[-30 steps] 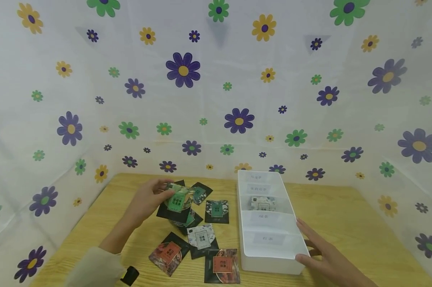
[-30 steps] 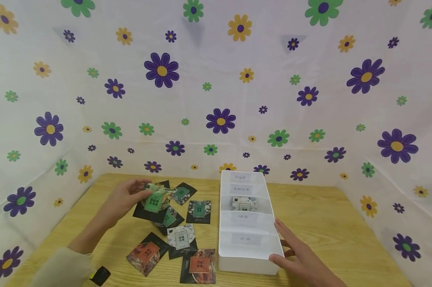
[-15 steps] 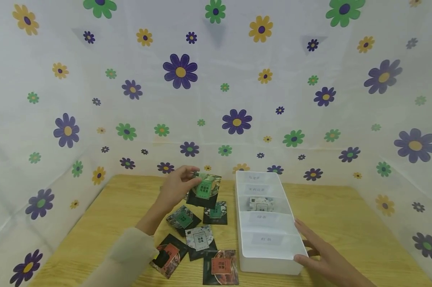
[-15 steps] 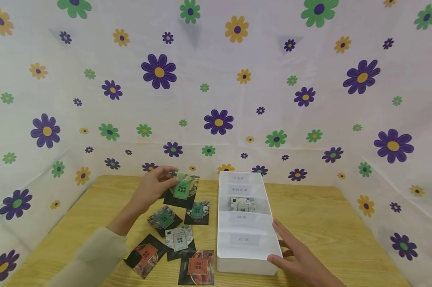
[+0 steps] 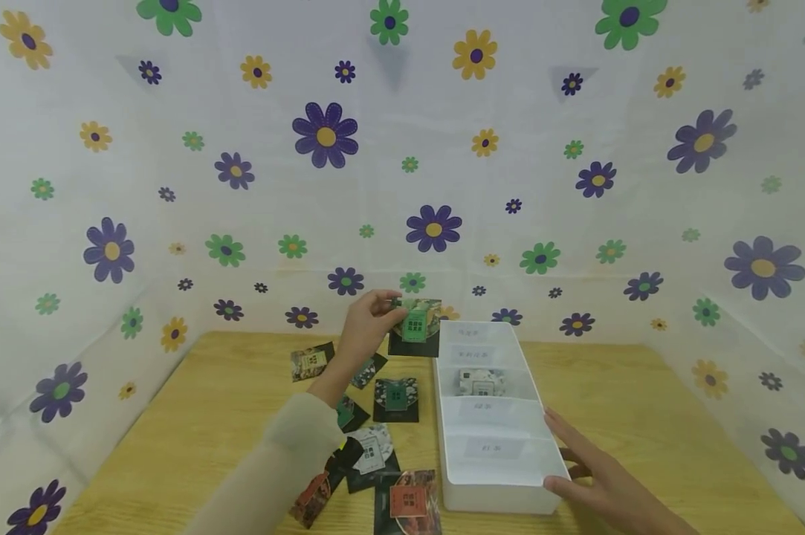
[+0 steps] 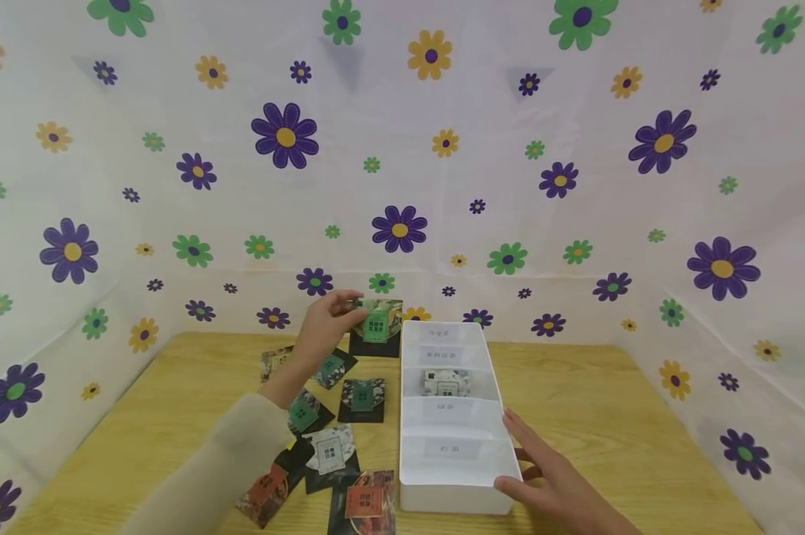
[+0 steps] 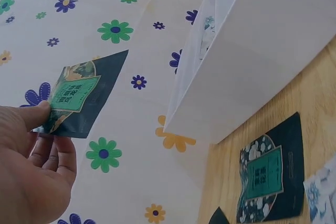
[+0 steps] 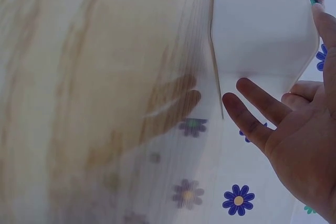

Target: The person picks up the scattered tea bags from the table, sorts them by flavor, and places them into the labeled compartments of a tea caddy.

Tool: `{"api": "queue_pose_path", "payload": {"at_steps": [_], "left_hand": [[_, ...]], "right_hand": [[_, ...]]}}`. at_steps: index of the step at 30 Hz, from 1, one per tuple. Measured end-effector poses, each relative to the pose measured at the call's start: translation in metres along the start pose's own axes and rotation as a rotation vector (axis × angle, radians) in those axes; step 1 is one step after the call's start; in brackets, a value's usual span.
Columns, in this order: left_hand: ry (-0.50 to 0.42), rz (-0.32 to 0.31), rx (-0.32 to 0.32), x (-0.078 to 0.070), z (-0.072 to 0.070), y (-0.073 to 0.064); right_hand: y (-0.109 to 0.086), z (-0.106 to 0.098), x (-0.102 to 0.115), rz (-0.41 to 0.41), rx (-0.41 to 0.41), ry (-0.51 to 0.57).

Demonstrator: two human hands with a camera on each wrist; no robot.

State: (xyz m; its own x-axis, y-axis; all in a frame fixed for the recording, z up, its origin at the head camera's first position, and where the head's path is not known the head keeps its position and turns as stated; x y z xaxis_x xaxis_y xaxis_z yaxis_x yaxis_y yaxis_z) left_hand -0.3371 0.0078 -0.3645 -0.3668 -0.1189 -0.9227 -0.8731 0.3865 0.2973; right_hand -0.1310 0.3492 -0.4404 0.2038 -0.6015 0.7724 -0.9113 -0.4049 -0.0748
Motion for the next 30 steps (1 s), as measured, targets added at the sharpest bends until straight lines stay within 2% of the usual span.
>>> {"api": "queue_pose_path", "payload": {"at_steps": [7, 14, 18, 30], "left_hand": [[-0.034, -0.014, -0.049, 0.014, 0.015, 0.018], [-0.091, -0.031, -0.038, 0.019, 0.031, 0.032], [-0.093, -0.046, -0.039, 0.023, 0.038, 0.04], [-0.102, -0.078, -0.106, 0.035, 0.055, 0.061]], "right_hand": [[0.002, 0.0, 0.001, 0.03, 0.007, 0.025], [0.0, 0.002, 0.002, 0.015, -0.001, 0.022], [0.001, 0.002, 0.004, 0.02, 0.001, 0.03], [-0.002, 0.0, 0.001, 0.048, -0.002, 0.037]]}}
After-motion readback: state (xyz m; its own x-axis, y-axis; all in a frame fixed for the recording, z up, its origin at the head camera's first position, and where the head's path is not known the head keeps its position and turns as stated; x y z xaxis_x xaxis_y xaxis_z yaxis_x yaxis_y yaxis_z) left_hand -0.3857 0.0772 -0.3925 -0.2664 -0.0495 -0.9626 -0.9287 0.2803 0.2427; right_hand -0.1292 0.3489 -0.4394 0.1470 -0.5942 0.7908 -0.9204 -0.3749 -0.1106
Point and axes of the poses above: each hand's wrist, its own y-axis towards the middle knuckle, its own z-axis out of the palm, x = y × z, the point moved 1 cm from there along y, towards the middle knuckle, and after that the axes turned 10 degrees about x, right-handed, at the moved point
